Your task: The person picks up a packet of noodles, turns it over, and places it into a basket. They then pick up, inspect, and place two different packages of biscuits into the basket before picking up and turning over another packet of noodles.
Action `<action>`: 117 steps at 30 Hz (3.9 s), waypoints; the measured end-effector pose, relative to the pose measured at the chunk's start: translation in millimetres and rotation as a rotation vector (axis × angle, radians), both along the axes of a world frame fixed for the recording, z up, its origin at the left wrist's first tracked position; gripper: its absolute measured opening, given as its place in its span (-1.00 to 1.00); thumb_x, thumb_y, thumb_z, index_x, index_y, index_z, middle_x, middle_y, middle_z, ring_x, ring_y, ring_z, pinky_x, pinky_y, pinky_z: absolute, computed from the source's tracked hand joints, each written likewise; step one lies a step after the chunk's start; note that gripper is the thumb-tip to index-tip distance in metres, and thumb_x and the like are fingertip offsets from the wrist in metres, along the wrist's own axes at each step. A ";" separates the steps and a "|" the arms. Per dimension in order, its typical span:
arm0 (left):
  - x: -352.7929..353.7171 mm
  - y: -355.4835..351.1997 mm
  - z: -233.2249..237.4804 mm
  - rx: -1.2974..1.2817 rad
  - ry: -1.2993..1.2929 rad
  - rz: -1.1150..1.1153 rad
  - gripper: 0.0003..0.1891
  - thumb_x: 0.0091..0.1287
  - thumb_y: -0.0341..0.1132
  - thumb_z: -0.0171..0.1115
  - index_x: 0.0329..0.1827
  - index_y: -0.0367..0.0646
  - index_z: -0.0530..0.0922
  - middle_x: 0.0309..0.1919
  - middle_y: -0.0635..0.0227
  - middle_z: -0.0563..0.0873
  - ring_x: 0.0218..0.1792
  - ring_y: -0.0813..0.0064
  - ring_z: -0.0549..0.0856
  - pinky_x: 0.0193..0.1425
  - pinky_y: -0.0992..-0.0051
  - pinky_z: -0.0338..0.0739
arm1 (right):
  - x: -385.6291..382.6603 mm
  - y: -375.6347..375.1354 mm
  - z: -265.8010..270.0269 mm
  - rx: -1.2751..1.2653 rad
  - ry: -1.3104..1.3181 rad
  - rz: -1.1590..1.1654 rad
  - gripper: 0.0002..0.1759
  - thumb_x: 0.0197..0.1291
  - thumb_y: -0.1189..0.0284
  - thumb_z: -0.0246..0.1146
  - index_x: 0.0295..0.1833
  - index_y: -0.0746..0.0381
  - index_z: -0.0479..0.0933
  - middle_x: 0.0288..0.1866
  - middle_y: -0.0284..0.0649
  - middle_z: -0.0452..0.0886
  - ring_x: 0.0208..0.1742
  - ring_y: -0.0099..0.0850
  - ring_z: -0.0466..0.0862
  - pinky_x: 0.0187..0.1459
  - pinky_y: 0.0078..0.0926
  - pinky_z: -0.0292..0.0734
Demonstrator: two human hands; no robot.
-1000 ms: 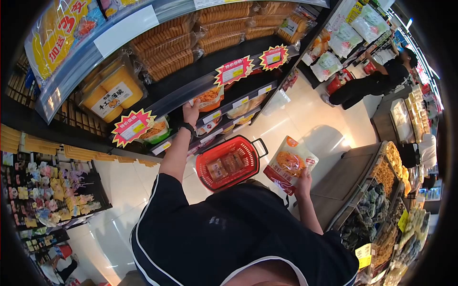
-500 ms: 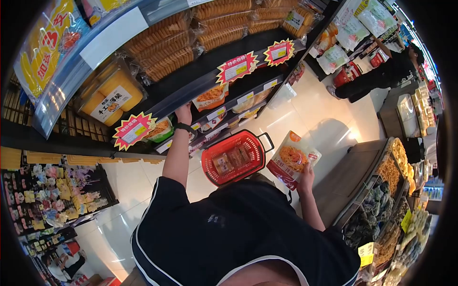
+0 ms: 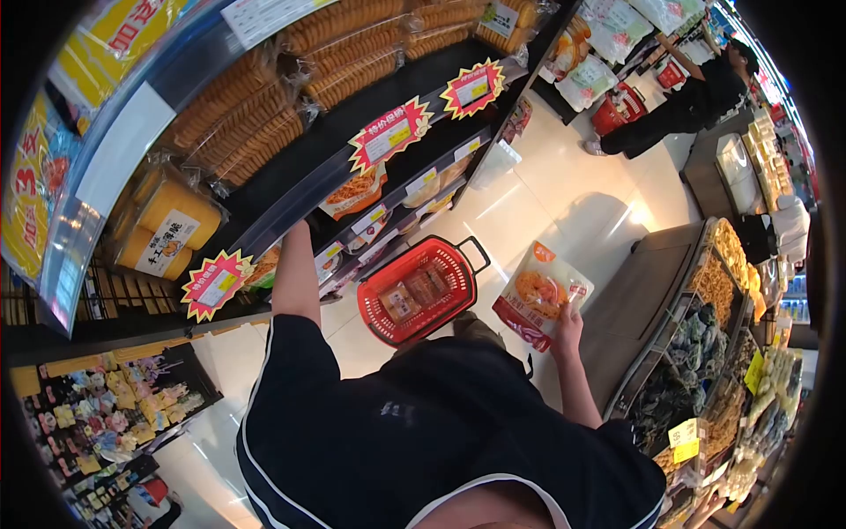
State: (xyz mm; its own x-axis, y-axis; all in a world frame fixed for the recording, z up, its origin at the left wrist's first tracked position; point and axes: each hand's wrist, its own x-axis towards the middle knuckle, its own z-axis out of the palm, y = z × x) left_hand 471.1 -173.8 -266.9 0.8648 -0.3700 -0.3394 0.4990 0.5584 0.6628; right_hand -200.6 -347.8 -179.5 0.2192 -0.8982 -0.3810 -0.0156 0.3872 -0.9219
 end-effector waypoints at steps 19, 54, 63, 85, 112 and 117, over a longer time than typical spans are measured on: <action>-258.2 53.9 10.7 0.715 -0.699 0.065 -0.86 0.38 -0.51 0.08 -0.13 -0.25 0.62 -0.32 0.37 0.70 -0.35 0.59 0.65 -0.26 0.60 0.54 | 120.5 -94.6 21.7 -0.385 0.363 0.518 -0.66 0.41 0.31 0.10 -0.02 0.40 0.58 -0.30 -0.25 0.68 -0.28 -0.56 0.58 -0.17 -0.51 0.50; 0.0 22.2 -14.6 0.868 -0.644 0.062 -0.71 0.29 -0.57 0.12 0.07 -0.35 0.55 0.04 0.16 0.66 0.04 0.35 0.63 0.21 0.38 0.49 | -9.8 -62.0 -19.5 -0.227 0.458 0.296 -0.64 0.41 0.30 0.12 -0.01 0.44 0.57 -0.26 -0.21 0.70 -0.21 -0.56 0.58 -0.07 -0.47 0.48; -27.7 49.2 -12.5 0.937 -0.666 0.085 -0.70 0.29 -0.54 0.14 0.09 -0.34 0.55 0.04 0.13 0.66 0.06 0.31 0.62 0.22 0.38 0.47 | -7.9 -63.0 -22.9 -0.217 0.458 0.315 -0.66 0.42 0.34 0.10 0.00 0.44 0.56 -0.25 -0.23 0.70 -0.22 -0.59 0.54 -0.08 -0.48 0.48; -27.5 49.3 -9.6 1.028 -0.704 0.127 -0.67 0.29 -0.46 0.18 0.12 -0.32 0.55 0.04 0.06 0.67 0.10 0.23 0.61 0.24 0.36 0.44 | -5.7 -70.9 -25.9 -0.174 0.368 0.313 -0.67 0.44 0.35 0.08 0.02 0.43 0.55 -0.17 -0.26 0.68 -0.19 -0.59 0.57 -0.08 -0.53 0.49; -326.3 -153.3 83.3 0.395 -0.646 -0.476 -0.29 0.24 -0.39 0.36 0.41 -0.27 0.20 0.23 0.18 0.51 0.28 0.40 0.48 0.31 0.38 0.42 | 234.8 -220.1 10.8 -0.232 -0.086 0.713 -0.69 0.41 0.34 0.09 -0.12 0.38 0.59 -0.28 -0.28 0.63 -0.24 -0.56 0.57 -0.16 -0.54 0.49; -340.5 -175.4 79.7 0.390 -0.487 -0.450 -0.38 0.25 -0.44 0.34 0.35 -0.29 0.29 0.09 0.20 0.61 0.12 0.42 0.60 0.21 0.42 0.51 | 267.5 -235.8 28.3 0.030 -0.188 0.885 -0.70 0.41 0.34 0.11 0.02 0.35 0.58 -0.15 -0.28 0.67 -0.16 -0.54 0.59 -0.07 -0.53 0.49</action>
State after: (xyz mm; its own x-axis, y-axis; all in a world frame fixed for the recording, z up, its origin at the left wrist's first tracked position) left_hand 130.6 -349.2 -187.2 0.7445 -0.6534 -0.1371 0.2242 0.0512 0.9732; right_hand 66.9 -583.7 -151.2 0.8862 -0.3619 -0.2894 -0.1689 0.3292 -0.9290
